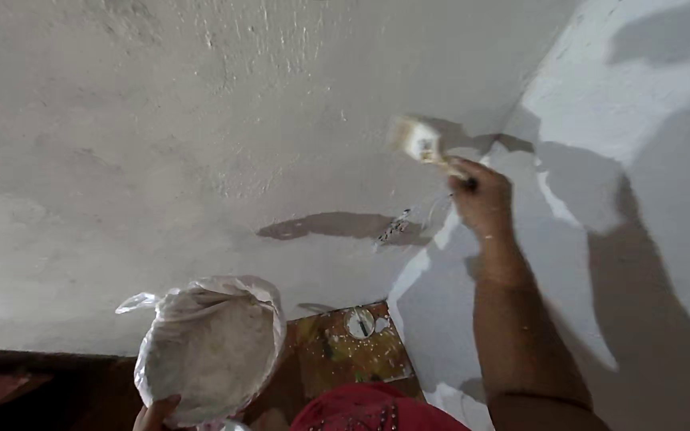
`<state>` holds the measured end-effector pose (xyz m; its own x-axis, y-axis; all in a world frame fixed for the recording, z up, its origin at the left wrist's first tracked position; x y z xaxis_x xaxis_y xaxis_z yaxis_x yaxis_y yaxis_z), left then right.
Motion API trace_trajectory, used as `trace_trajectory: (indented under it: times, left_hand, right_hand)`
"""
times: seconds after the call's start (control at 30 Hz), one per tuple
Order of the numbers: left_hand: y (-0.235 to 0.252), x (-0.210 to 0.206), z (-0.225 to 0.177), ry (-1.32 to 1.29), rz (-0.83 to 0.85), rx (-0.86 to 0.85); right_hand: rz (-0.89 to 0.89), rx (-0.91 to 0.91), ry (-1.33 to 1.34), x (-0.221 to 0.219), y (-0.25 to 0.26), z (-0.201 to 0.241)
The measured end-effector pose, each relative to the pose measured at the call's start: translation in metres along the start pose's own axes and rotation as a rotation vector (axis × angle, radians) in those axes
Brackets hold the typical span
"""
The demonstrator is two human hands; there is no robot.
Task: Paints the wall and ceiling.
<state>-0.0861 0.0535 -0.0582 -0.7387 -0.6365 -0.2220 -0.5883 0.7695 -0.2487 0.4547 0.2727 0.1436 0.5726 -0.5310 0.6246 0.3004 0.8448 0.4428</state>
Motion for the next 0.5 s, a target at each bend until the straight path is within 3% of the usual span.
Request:
trace_trajectory:
  times: [0.1, 0.17, 0.3, 0.37, 0.43, 0.5]
  left_hand:
    - [0.002, 0.012, 0.005, -0.011, 0.002, -0.007]
    - [0.001, 0.015, 0.003, -0.003, -0.018, -0.005]
    - [0.002, 0.012, -0.002, 0.029, -0.047, 0.006]
    - [0.004, 0.003, -0.006, 0.019, -0.040, 0.000]
    - [0.005, -0.004, -0.008, 0.004, -0.011, -0.005]
    - [0.007, -0.005, -0.009, -0.013, 0.013, -0.016]
  right_hand:
    - [-0.162, -0.186, -0.037, 0.046, -0.008, -0.046]
    - [-0.166, -0.172, -0.033, 0.043, -0.026, -0.009]
    - [0.087, 0.158, 0.113, -0.060, -0.075, 0.113]
    - [0.210, 0.283, 0.191, -0.112, -0.087, 0.146]
    - [0.240, 0.320, 0.186, -0.126, -0.079, 0.143]
    - [0.201, 0.245, 0.122, -0.102, -0.059, 0.103]
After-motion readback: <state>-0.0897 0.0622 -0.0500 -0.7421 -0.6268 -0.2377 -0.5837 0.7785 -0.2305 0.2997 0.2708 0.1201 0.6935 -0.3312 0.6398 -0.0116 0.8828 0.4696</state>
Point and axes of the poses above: each hand's wrist, its own y-axis towards the middle knuckle, its own x-axis out of the back of the hand, z = x × y, the point moved 10 cm from there along y, towards the middle knuckle, and after that the axes turned 3 degrees about -x, right-handed, at the moved point
